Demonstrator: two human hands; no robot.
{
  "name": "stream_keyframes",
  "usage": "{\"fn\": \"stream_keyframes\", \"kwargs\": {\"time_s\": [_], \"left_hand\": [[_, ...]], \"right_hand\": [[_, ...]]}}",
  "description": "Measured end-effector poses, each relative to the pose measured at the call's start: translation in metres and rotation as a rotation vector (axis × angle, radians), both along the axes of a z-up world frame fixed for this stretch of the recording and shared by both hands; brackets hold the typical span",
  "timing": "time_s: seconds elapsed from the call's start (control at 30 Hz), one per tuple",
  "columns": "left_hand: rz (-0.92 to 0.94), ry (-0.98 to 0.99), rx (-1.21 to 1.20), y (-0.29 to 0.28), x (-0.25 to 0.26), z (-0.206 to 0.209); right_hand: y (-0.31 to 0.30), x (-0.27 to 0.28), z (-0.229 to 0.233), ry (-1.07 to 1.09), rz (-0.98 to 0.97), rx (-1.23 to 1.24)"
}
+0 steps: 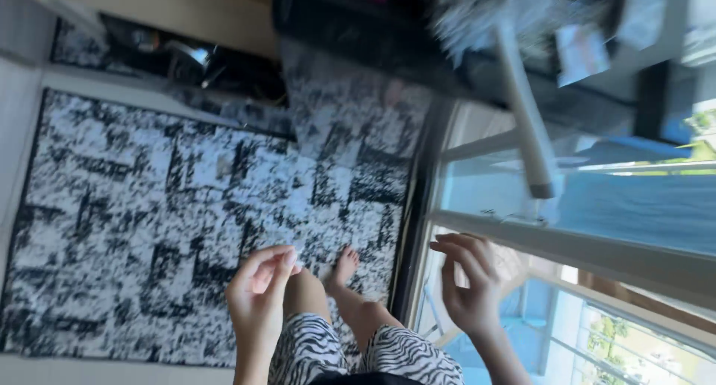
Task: Dusting cosmetic items on a desk and cleaning a small rug by hand.
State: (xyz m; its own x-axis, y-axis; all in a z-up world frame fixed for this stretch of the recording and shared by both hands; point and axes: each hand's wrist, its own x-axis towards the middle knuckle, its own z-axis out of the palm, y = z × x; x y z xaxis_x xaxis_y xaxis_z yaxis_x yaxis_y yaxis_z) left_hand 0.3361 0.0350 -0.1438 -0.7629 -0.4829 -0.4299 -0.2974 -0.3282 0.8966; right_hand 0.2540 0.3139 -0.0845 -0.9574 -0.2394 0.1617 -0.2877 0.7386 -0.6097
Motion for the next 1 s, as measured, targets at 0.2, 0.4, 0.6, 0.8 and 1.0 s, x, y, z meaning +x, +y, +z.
{"fn": "stream_keyframes", "kwargs": {"time_s": [0.2, 0.4, 0.6, 0.8, 1.0], "left_hand": [[0.028, -0.239, -0.062, -0.041, 0.086, -0.140], [-0.143, -0.211, -0.115, -0.077, 0.135, -0.309], [-0.277, -0.336, -0.362, -0.082, 0.141, -0.481], [-0.243, -0.193, -0.306, -0.037, 0.153, -0.683], [-0.455, -0.214, -0.770, -0.006, 0.136, -0.842]], "right_hand": [[0.026, 0.094, -0.174, -0.440, 0.085, 0.279], [0.045, 0.173, -0.336, -0.559, 0.042, 0.424], [0.019, 0.204, -0.540, -0.695, 0.013, 0.416], [0.030, 0.253, -0.828, -0.843, -0.049, 0.413], [-0.031, 0.217, -0.943, -0.604, -0.070, 0.572]]}}
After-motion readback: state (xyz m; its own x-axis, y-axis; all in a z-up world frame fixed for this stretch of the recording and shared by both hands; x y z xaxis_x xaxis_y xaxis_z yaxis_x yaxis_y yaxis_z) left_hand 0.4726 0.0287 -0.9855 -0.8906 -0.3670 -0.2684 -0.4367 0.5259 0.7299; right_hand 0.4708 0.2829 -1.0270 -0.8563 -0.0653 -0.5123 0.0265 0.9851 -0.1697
